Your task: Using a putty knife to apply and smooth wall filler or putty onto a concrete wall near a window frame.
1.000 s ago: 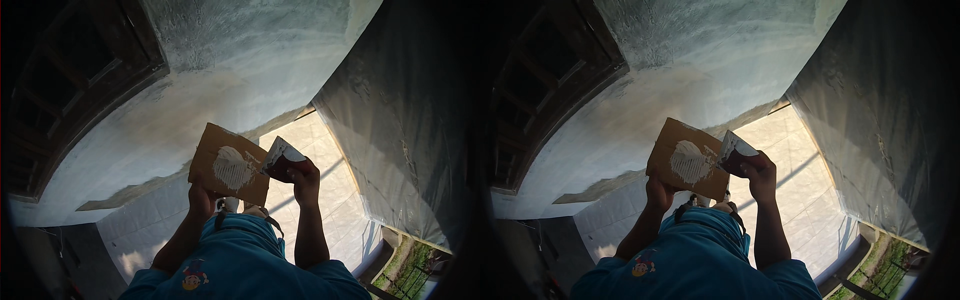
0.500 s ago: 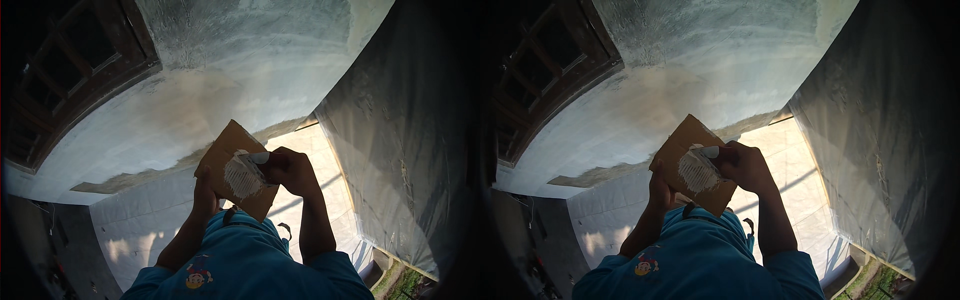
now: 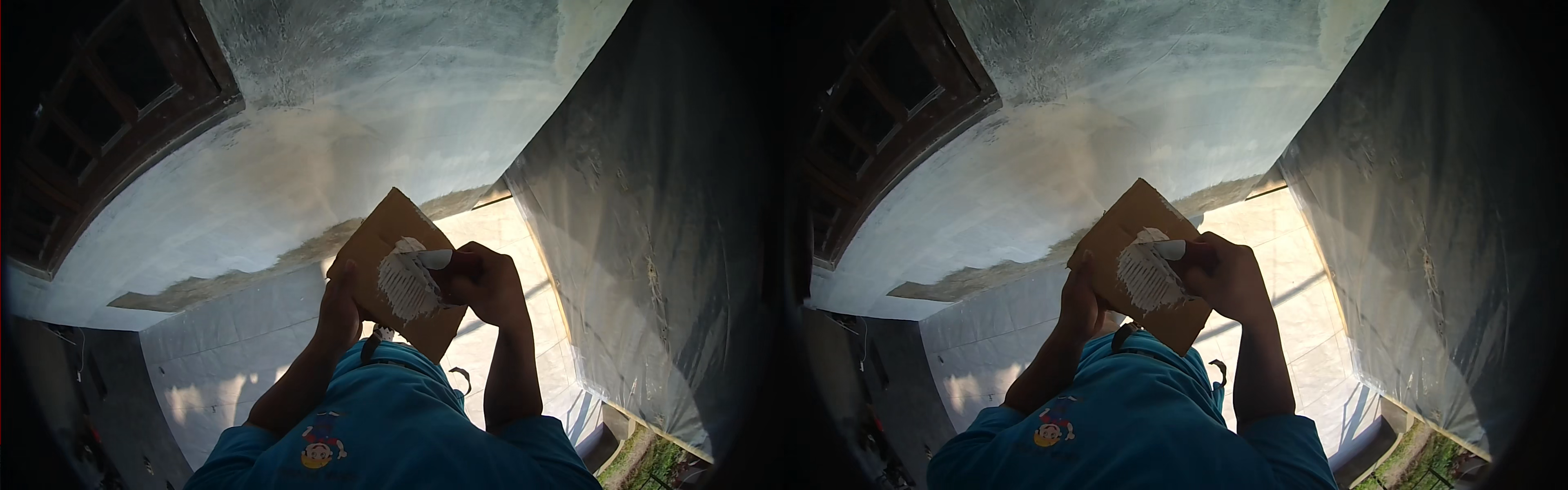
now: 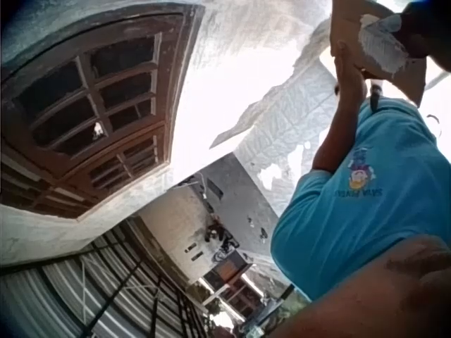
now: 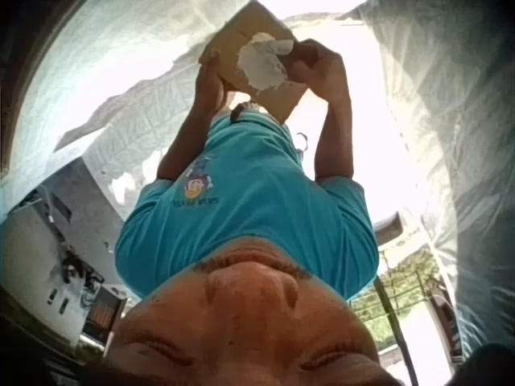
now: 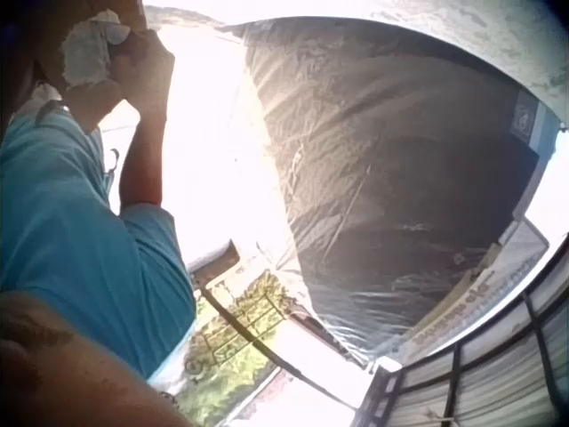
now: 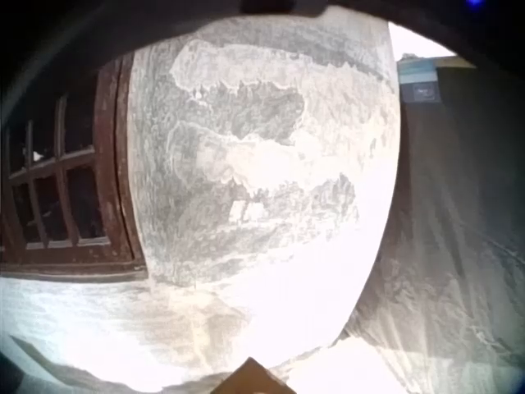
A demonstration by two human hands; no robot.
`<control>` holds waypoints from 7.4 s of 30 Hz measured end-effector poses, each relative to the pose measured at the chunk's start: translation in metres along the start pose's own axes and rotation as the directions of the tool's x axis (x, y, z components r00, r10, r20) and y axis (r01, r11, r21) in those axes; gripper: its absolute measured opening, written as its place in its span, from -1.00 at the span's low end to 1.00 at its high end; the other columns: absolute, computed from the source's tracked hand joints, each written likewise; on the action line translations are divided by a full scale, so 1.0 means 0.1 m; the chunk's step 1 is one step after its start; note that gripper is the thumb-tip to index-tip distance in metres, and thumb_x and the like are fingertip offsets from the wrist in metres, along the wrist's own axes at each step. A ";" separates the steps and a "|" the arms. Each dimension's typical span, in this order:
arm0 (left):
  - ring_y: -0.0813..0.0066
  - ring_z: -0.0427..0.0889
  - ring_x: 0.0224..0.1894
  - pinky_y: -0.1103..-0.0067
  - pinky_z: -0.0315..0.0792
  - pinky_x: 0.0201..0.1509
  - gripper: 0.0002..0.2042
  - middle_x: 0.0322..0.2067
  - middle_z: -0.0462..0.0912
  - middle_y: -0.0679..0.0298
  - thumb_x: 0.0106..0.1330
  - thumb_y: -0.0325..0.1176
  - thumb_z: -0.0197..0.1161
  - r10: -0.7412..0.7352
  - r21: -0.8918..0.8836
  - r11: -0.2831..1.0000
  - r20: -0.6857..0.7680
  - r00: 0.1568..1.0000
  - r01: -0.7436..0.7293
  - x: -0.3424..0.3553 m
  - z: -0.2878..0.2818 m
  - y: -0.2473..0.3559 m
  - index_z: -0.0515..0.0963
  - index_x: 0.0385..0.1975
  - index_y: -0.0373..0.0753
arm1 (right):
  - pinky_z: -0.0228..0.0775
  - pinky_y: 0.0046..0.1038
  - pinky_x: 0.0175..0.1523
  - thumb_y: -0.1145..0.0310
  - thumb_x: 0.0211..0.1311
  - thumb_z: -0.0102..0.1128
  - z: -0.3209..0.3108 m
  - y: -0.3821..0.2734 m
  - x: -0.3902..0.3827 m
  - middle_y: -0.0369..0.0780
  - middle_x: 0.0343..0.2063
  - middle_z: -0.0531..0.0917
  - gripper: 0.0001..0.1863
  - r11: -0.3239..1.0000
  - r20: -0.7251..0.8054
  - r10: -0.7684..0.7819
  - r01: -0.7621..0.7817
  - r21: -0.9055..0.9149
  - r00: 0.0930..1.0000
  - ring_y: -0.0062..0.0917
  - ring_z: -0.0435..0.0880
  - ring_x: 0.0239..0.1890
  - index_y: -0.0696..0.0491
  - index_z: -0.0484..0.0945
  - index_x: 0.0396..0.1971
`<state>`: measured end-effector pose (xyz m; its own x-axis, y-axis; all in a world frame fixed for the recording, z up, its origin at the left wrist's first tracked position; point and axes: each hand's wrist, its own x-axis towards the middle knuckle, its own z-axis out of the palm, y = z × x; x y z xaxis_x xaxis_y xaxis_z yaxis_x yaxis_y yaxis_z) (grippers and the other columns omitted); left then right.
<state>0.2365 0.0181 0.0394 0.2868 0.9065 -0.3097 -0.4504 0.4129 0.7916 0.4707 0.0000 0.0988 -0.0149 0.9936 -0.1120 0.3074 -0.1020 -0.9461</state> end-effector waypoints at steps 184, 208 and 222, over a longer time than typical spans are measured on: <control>0.04 0.40 0.20 0.02 0.58 -0.07 -0.28 0.22 0.27 0.12 0.31 0.29 -0.11 -0.018 0.217 0.970 -0.377 0.926 0.107 0.30 -2.19 -0.06 0.00 0.35 -0.01 | 0.26 -0.28 0.32 0.68 0.03 0.07 2.24 2.23 3.16 -0.16 0.11 0.53 -0.40 0.948 -0.750 -0.299 0.272 -0.164 0.590 -0.27 0.46 0.19 -0.04 0.46 0.14; 0.06 0.42 0.18 0.04 0.58 -0.08 -0.29 0.20 0.30 0.12 0.32 0.29 -0.11 -0.048 0.210 0.969 -0.346 0.937 0.127 0.36 -2.25 -0.16 0.04 0.33 -0.04 | 0.36 -0.33 0.20 0.70 0.04 0.00 2.35 1.98 3.04 -0.17 0.04 0.57 -0.44 0.982 -0.778 -0.122 0.190 -0.003 0.617 -0.26 0.52 0.07 -0.01 0.50 0.09; 0.05 0.39 0.20 0.04 0.56 -0.04 -0.28 0.21 0.29 0.12 0.32 0.28 -0.10 0.004 0.202 0.976 -0.382 0.924 0.080 0.30 -2.23 -0.12 0.04 0.34 -0.05 | 0.37 -0.31 0.10 0.77 -0.08 0.00 2.21 2.05 2.98 -0.19 -0.05 0.56 -0.46 0.974 -0.814 -0.112 0.224 0.023 0.570 -0.23 0.47 -0.01 0.03 0.52 -0.03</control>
<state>0.0619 0.0593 -0.0971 -0.0597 0.8726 -0.4847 -0.2465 0.4576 0.8543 0.3192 0.2649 -0.1956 0.7319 0.6169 0.2892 0.2740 0.1221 -0.9539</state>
